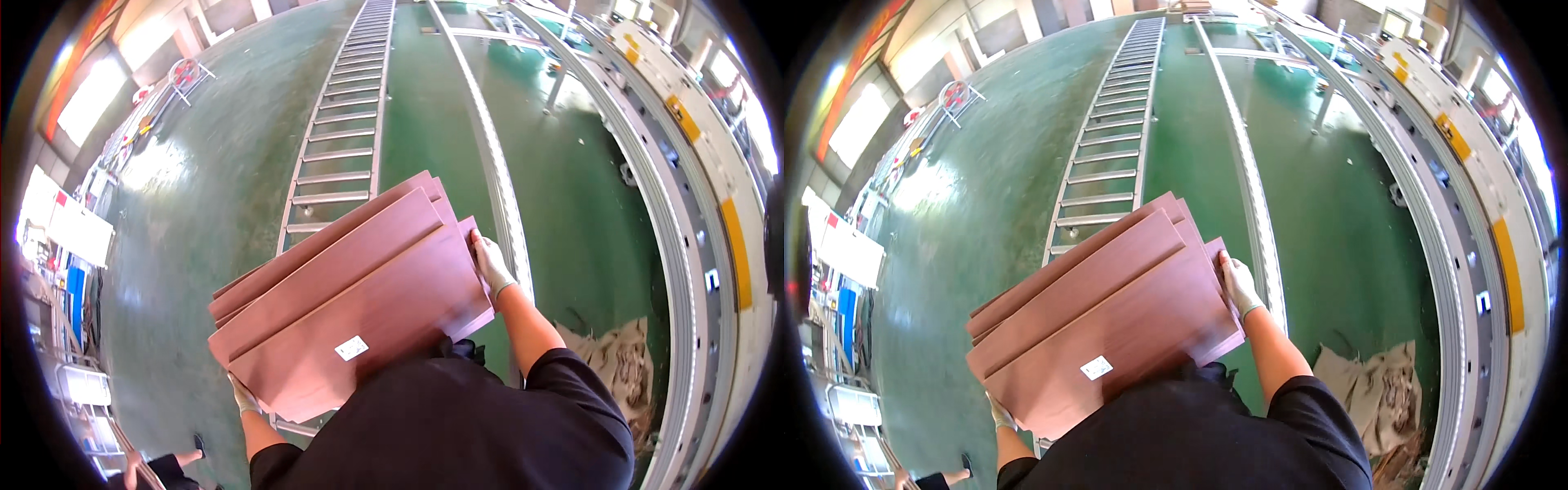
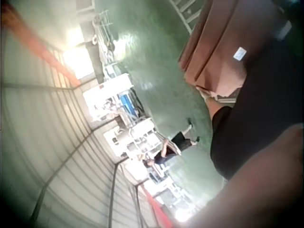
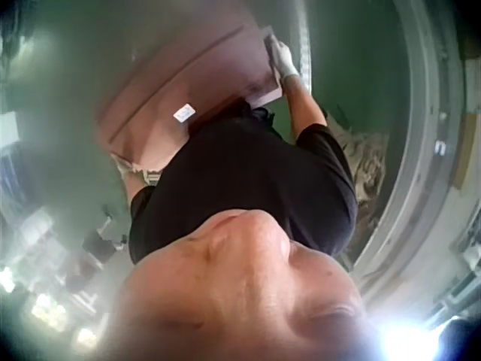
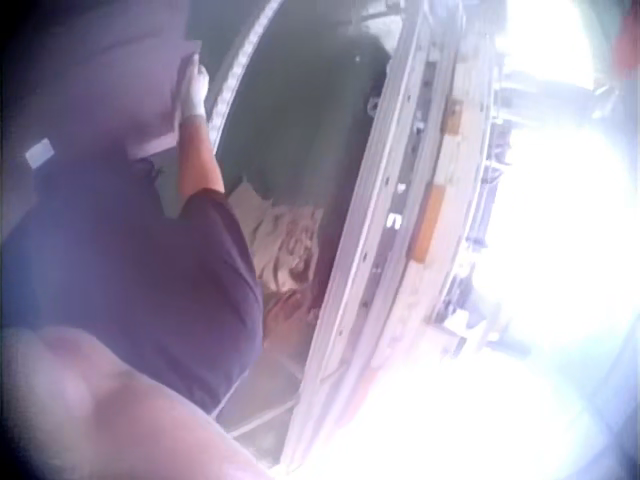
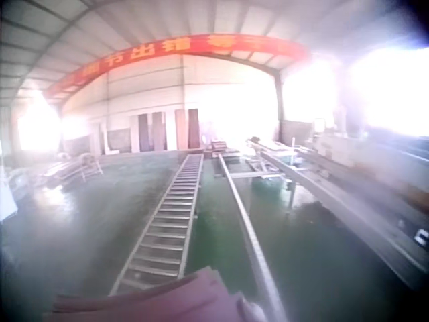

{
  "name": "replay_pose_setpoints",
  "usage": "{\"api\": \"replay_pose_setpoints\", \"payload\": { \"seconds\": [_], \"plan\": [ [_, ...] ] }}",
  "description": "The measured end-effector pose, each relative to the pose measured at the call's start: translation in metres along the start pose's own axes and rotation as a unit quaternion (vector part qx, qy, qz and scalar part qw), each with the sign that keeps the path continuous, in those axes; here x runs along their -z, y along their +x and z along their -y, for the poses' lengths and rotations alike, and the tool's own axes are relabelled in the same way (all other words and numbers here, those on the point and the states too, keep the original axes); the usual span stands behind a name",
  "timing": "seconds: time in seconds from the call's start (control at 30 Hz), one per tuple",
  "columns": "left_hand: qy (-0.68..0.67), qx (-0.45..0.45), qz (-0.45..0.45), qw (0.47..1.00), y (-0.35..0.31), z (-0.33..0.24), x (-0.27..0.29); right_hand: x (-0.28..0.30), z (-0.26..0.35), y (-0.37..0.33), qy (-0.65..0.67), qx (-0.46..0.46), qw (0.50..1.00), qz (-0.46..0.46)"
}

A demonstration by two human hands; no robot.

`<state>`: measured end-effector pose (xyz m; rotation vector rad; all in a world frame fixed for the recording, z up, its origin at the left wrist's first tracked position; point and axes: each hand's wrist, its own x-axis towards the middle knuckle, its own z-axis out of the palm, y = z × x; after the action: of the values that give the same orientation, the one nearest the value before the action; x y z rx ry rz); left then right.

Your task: The person carries a stack of wood panels to a workspace, and uses a utility knife to trim and peel away excess material from the edges of the panels by hand.

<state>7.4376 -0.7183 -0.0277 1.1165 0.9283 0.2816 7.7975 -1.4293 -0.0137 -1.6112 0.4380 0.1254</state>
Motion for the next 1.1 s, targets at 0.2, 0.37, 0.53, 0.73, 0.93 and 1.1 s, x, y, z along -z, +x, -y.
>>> {"api": "replay_pose_setpoints", "payload": {
  "seconds": [0.2, 0.37, 0.53, 0.73, 0.93, 1.1],
  "plan": [
    [-0.004, -0.079, 0.011, 0.997, 0.156, -0.028, -0.182, -0.030, 0.074, 0.228, 0.056, -0.001, 0.998, -0.004],
    [-0.036, 0.004, 0.011, 0.999, 0.250, -0.085, -0.305, -0.043, 0.154, 0.341, -0.069, -0.027, 0.997, -0.019],
    [-0.040, -0.005, 0.041, 0.998, 0.368, -0.132, -0.477, -0.048, 0.185, 0.541, -0.093, 0.079, 0.992, -0.035],
    [0.021, -0.067, -0.044, 0.997, 0.469, -0.176, -0.672, -0.098, 0.353, 0.779, -0.137, 0.070, 0.988, 0.021],
    [0.015, -0.085, -0.104, 0.991, 0.525, -0.192, -0.776, -0.137, 0.399, 0.940, -0.183, 0.061, 0.981, 0.022],
    [0.015, -0.068, -0.121, 0.990, 0.597, -0.227, -0.882, -0.195, 0.438, 1.080, -0.145, 0.045, 0.986, 0.068]
  ]
}}
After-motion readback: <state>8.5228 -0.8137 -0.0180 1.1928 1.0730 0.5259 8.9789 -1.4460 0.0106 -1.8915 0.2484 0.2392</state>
